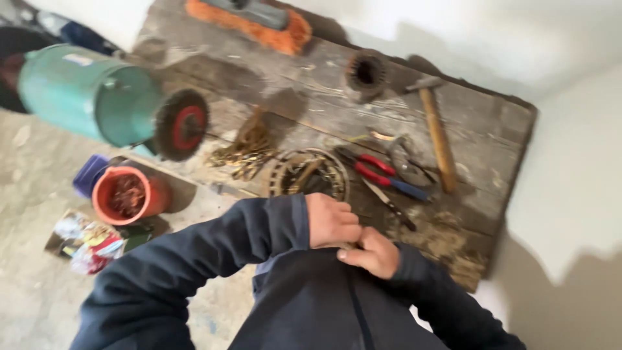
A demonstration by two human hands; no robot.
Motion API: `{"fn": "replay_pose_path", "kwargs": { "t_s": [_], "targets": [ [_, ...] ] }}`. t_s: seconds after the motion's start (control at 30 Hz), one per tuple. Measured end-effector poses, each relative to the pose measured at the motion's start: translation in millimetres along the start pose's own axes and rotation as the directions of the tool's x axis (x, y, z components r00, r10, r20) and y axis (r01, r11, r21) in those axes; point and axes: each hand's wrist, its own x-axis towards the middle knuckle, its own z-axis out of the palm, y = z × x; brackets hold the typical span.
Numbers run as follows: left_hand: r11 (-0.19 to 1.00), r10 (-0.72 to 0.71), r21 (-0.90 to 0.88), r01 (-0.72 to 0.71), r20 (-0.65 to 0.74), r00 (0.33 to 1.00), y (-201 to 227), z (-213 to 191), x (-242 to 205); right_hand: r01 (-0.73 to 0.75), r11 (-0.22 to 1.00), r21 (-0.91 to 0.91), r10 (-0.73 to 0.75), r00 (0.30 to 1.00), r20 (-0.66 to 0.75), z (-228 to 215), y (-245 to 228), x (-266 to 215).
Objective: The person works at a wooden workbench on a circular ring frame filled with straw-like fibers. They pull bundles of fibers out of the ring by hand, cut fibers with a knife, trim pieces with red-handled pliers, and place trimmed fibers on the bench beside the ring.
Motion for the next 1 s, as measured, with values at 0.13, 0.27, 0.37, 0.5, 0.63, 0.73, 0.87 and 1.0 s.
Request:
{"fn": "replay_pose_path", "kwargs": {
  "t_s": [0.13,0.27,0.37,0.5,0.63,0.73,0.87,1.0],
  "targets": [
    [0.912,-0.285,-0.313,0.266,-0.015,0.958,10.7,-10.8,-21.8,0.049,0.555,-0.83,-0.371,0.908,-0.195,32.8,-71.0,7.0],
    [0.634,-0.549,-0.353,0.688,0.422,0.722,7.5,-0.3,-43.8,0.068,0.246,-0.967,-0.566,0.82,-0.086,42.4,-81.3,27.8],
    [0.591,-0.495,-0.458,0.664,0.444,0.747,2.5,1.5,-60.6,0.115,0.123,-0.986,-0.582,0.813,0.022,50.2,-91.6,37.5],
    [0.718,-0.539,-0.382,0.581,0.223,0.812,15.1,-20.1,-74.8,0.064,0.036,-0.997,-0.603,0.797,0.03,55.1,-93.0,48.9],
    [0.929,-0.369,0.002,0.37,-0.056,0.928,18.1,-18.9,-90.1,-0.016,0.283,-0.959,-0.318,0.942,-0.109,60.0,-98.8,55.4],
    [0.955,-0.145,0.243,0.172,-0.124,0.982,11.7,-28.2,-96.9,0.084,0.559,-0.825,-0.225,0.973,-0.053,60.7,-111.6,59.0],
    [0.949,0.072,0.315,0.019,-0.277,0.958,5.6,-52.2,-98.9,-0.168,0.952,-0.255,0.19,0.98,0.064,55.0,-91.8,54.3],
    [0.964,0.044,0.261,0.053,-0.352,0.935,-10.7,-49.1,-114.1,-0.177,0.983,0.039,0.168,0.971,0.173,46.6,-71.2,44.0]
  ]
}}
